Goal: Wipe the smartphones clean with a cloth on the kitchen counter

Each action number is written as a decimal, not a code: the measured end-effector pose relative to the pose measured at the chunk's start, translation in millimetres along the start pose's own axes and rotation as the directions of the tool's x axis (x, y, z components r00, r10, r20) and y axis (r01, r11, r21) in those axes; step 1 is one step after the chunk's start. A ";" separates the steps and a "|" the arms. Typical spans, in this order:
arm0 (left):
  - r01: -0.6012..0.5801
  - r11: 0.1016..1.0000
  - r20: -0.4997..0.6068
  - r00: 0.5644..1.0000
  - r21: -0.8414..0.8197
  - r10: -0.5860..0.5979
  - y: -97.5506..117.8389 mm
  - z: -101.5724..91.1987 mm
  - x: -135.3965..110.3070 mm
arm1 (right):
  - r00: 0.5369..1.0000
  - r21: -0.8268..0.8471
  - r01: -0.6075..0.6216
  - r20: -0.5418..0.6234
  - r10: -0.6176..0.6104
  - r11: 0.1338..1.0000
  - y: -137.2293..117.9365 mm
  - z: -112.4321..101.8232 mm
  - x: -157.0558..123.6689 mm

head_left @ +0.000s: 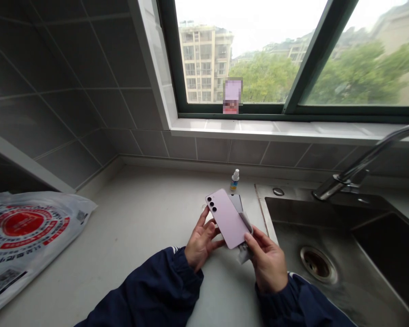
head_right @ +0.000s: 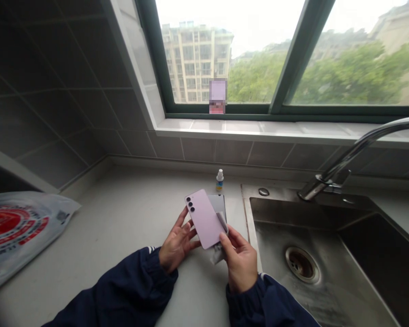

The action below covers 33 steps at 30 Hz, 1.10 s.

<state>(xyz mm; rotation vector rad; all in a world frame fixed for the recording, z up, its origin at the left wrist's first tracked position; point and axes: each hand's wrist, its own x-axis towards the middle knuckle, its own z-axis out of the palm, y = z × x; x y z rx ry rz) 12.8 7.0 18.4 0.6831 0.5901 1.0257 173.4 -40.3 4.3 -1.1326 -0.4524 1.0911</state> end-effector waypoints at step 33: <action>0.235 0.932 0.139 0.969 -0.277 -0.203 7.4 -3.3 0.2 | 0.996 0.045 -0.065 0.057 0.062 0.997 -14.8 2.7 1.9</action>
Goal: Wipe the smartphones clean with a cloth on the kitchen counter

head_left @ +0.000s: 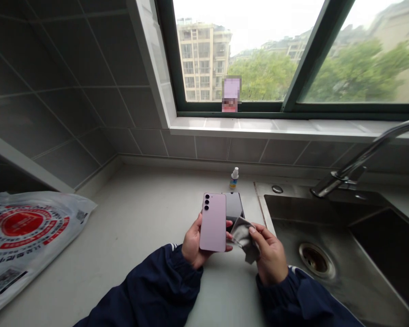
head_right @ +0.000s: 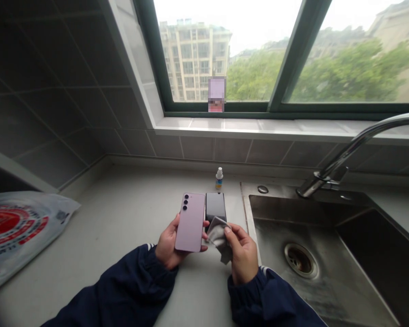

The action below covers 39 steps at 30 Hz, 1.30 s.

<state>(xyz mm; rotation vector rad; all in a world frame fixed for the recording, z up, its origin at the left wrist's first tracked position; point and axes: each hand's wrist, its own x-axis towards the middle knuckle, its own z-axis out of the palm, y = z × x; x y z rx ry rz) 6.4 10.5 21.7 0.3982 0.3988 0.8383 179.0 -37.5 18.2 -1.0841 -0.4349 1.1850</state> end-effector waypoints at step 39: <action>0.119 0.988 -0.116 0.985 -0.101 -0.131 -11.7 0.8 -5.0 | 0.228 -0.222 0.973 0.965 -0.132 0.060 -11.4 8.4 -34.7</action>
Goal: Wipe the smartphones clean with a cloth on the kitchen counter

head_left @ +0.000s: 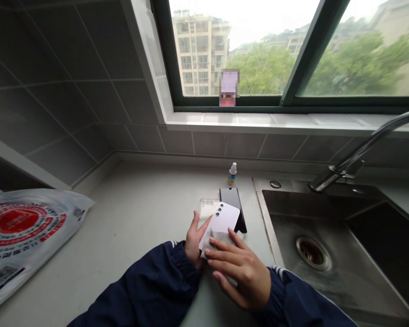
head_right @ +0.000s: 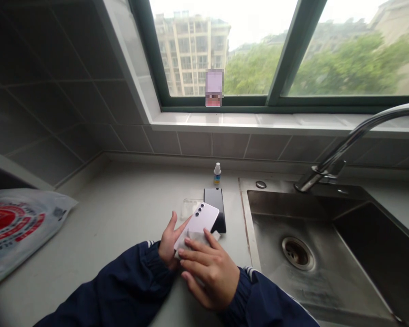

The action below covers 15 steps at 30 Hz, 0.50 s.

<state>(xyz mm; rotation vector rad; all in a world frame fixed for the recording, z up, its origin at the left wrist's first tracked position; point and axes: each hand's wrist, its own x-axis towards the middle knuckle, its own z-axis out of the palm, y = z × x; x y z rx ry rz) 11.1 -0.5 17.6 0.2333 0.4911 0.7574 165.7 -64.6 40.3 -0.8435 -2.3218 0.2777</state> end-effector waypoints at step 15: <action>-0.064 0.997 -0.014 0.998 -0.048 0.063 3.9 4.8 -0.6 | 0.995 -0.081 -0.057 -0.085 0.050 0.995 4.5 -3.2 -3.2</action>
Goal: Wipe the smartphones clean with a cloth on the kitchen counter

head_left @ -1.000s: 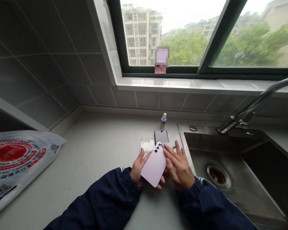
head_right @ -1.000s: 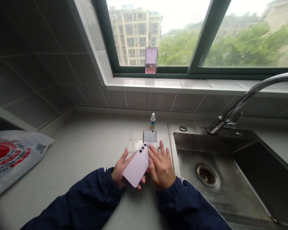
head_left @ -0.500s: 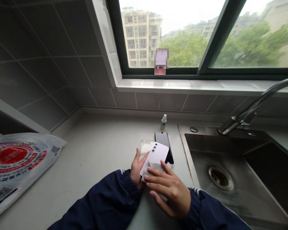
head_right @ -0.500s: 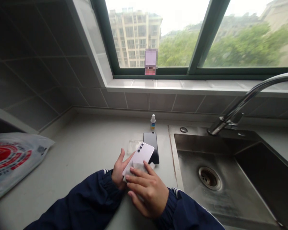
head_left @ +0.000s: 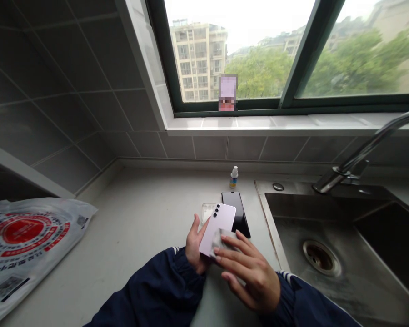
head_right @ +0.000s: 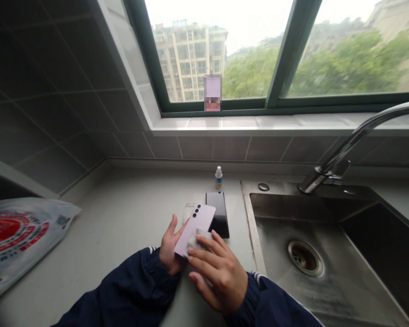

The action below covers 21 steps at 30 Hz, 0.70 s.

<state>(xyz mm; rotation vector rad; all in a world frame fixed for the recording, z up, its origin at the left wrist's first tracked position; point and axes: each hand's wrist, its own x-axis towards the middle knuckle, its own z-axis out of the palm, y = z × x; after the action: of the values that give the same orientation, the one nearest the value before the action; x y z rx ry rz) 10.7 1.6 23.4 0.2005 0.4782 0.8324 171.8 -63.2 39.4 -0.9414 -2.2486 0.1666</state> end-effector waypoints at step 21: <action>0.081 0.997 0.147 0.986 0.018 -0.083 -2.6 -9.1 2.7 | 0.995 -0.117 0.029 0.103 -0.017 0.993 -0.6 12.1 -4.1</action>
<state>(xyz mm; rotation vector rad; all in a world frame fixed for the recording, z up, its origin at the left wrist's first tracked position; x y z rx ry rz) 9.6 1.8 13.6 0.2503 0.3498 0.7287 165.8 -64.7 28.3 -0.9881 -2.3845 0.0730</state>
